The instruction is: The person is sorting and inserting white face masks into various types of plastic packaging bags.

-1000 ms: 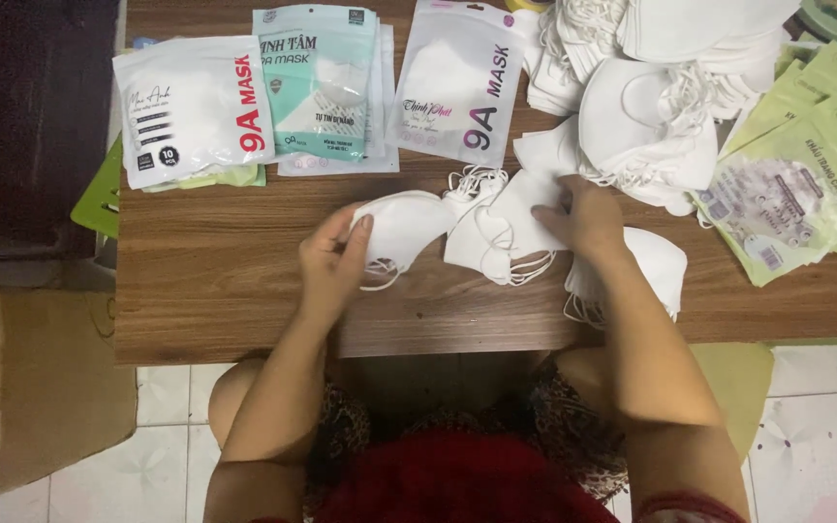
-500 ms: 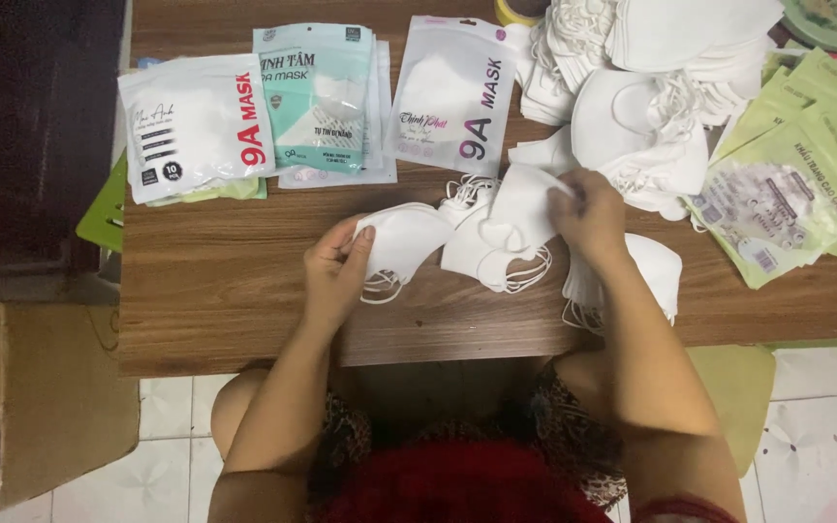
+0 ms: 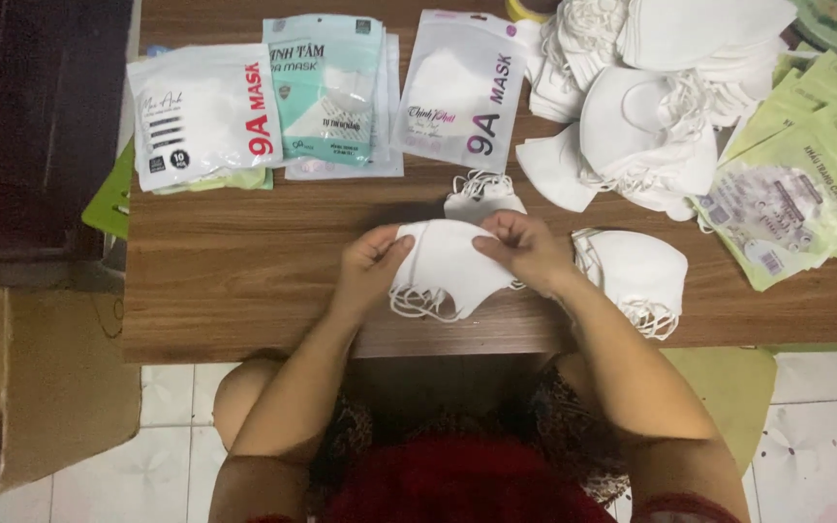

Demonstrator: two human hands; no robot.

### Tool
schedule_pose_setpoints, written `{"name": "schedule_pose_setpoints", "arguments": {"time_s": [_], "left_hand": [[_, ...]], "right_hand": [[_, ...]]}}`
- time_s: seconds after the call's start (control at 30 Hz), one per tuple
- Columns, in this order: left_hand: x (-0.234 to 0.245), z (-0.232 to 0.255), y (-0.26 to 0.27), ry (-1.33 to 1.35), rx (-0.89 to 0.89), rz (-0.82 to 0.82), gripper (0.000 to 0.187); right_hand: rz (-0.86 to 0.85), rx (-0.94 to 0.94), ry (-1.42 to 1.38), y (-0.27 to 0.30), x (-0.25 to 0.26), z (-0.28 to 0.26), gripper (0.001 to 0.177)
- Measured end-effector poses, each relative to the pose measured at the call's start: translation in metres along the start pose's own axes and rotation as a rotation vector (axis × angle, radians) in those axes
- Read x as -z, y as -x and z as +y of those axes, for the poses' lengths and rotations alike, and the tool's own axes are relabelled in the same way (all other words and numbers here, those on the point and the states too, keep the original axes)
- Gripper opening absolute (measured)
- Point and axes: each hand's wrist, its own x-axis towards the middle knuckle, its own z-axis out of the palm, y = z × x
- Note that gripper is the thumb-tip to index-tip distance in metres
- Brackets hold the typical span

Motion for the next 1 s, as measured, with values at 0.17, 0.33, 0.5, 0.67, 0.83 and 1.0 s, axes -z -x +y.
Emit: {"name": "schedule_pose_setpoints", "arguments": {"time_s": [0.17,0.33,0.5,0.67,0.83,1.0], "left_hand": [[-0.001,-0.012,0.000,0.044,0.028,-0.038,0.017],[-0.002,-0.013,0.002,0.011,0.001,-0.086,0.020],[-0.004,-0.011,0.004,-0.036,-0.033,-0.118,0.019],[0.009,0.022,-0.002,-0.240,-0.227,0.128,0.019],[0.045,0.062,-0.004,-0.188,-0.269,0.318,0.018],[0.068,0.053,-0.010,-0.055,-0.256,0.384,0.021]], "right_hand": [[-0.020,-0.052,0.045,-0.005,-0.006,0.003,0.011],[-0.042,-0.037,0.110,-0.008,-0.009,0.013,0.012],[-0.056,-0.001,0.105,-0.008,-0.013,0.021,0.012],[0.153,0.168,0.367,-0.038,-0.009,-0.018,0.022],[0.301,0.465,0.651,-0.127,-0.011,-0.005,0.029],[0.371,0.114,0.956,-0.215,-0.028,0.019,0.082]]}}
